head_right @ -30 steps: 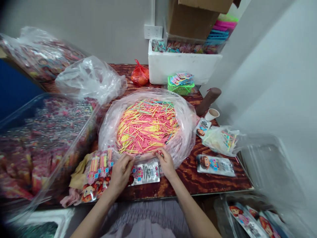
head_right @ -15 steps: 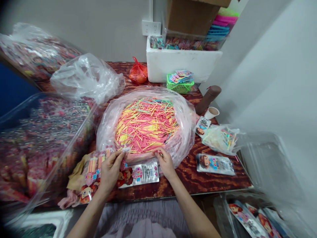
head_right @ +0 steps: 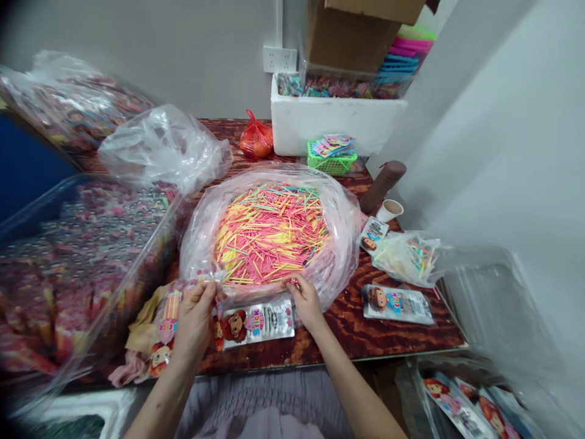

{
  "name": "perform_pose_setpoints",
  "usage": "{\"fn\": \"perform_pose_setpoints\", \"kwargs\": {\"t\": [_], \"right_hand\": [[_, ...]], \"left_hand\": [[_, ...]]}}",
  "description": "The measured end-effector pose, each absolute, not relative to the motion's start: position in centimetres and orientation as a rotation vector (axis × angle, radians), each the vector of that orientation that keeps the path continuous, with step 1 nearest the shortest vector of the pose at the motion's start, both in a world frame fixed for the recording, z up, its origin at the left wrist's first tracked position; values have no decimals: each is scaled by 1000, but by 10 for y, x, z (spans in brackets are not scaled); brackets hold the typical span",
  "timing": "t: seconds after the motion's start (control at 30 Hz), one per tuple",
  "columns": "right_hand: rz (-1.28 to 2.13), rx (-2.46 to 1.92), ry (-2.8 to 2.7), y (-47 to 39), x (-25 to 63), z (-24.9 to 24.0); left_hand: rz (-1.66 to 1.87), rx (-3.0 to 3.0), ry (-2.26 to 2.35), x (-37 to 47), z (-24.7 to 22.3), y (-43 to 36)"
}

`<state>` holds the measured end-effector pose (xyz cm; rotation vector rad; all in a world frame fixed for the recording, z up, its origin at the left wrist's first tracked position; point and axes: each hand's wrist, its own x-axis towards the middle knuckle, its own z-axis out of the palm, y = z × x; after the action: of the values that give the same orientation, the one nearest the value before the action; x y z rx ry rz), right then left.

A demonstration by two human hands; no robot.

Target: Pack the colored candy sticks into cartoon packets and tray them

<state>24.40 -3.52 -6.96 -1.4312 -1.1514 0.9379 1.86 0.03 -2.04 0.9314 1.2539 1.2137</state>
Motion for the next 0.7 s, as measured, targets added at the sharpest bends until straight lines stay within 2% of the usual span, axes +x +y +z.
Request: {"fn": "perform_pose_setpoints", "kwargs": {"t": [0.13, 0.7], "right_hand": [[931, -1437, -1148, -35, 244, -70], [925, -1431, -1165, -34, 243, -69]], "left_hand": [[1150, 1017, 1258, 19, -19, -3], [1263, 954, 1292, 7, -19, 2]]}}
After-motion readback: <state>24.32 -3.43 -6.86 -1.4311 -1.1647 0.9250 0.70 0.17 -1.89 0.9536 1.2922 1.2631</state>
